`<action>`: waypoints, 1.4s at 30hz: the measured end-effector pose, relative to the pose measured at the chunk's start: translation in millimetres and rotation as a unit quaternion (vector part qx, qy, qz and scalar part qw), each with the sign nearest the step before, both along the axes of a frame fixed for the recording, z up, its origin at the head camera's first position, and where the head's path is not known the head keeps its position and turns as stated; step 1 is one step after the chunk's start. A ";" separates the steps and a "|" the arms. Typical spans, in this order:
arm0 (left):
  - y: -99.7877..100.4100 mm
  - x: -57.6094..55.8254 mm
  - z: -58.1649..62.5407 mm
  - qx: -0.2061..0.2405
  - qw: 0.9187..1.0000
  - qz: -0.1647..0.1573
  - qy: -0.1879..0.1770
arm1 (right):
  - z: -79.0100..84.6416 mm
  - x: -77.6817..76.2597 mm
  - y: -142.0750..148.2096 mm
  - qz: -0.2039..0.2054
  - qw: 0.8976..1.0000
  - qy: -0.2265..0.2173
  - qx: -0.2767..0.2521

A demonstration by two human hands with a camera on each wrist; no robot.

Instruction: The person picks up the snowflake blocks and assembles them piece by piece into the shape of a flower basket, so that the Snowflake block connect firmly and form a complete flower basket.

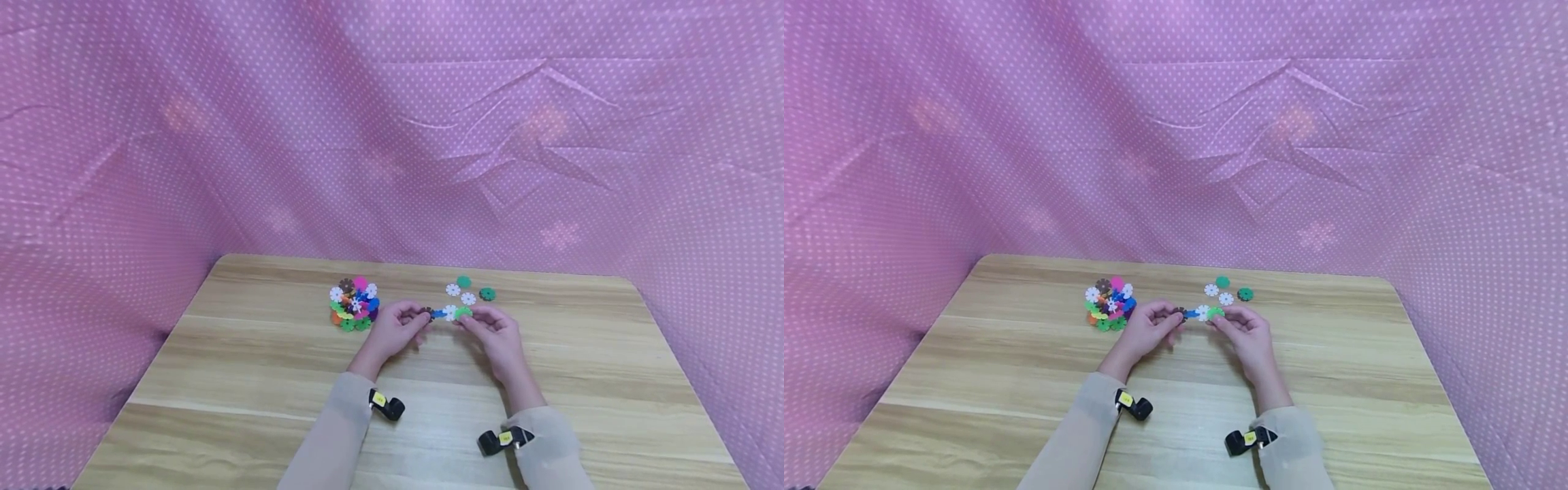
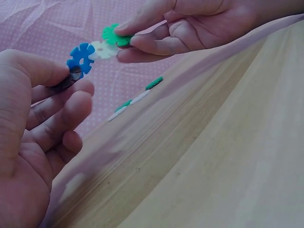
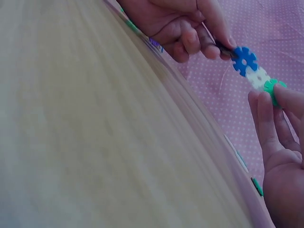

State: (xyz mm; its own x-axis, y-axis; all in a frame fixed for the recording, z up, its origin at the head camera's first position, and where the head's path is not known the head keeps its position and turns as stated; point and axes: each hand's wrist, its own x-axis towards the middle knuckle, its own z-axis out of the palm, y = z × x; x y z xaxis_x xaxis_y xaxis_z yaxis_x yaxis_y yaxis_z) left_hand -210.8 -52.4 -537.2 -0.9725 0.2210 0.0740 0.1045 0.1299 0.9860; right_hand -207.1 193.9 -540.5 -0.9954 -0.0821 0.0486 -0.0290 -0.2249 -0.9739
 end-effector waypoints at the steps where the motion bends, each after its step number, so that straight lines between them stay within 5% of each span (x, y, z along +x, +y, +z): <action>1: 0.0 -0.4 -0.5 -0.002 1.000 -0.007 -0.001 | -0.2 0.0 -1.0 -0.004 1.000 0.001 0.002; 9: 1.7 0.8 0.6 -0.023 0.998 -0.050 -0.002 | 0.2 0.4 -6.7 -0.028 1.000 0.008 -0.002; 26: 10.5 0.0 3.3 -0.075 0.996 -0.005 0.048 | -0.2 -2.7 -10.1 0.030 0.999 0.037 -0.004; 35: 6.5 0.1 3.9 0.009 0.998 0.046 0.036 | -0.8 -1.2 -10.9 -0.020 0.999 0.041 -0.016; 42: 5.0 -0.8 1.8 0.054 0.998 0.034 0.013 | 1.3 -0.1 -13.3 -0.023 0.997 0.062 0.026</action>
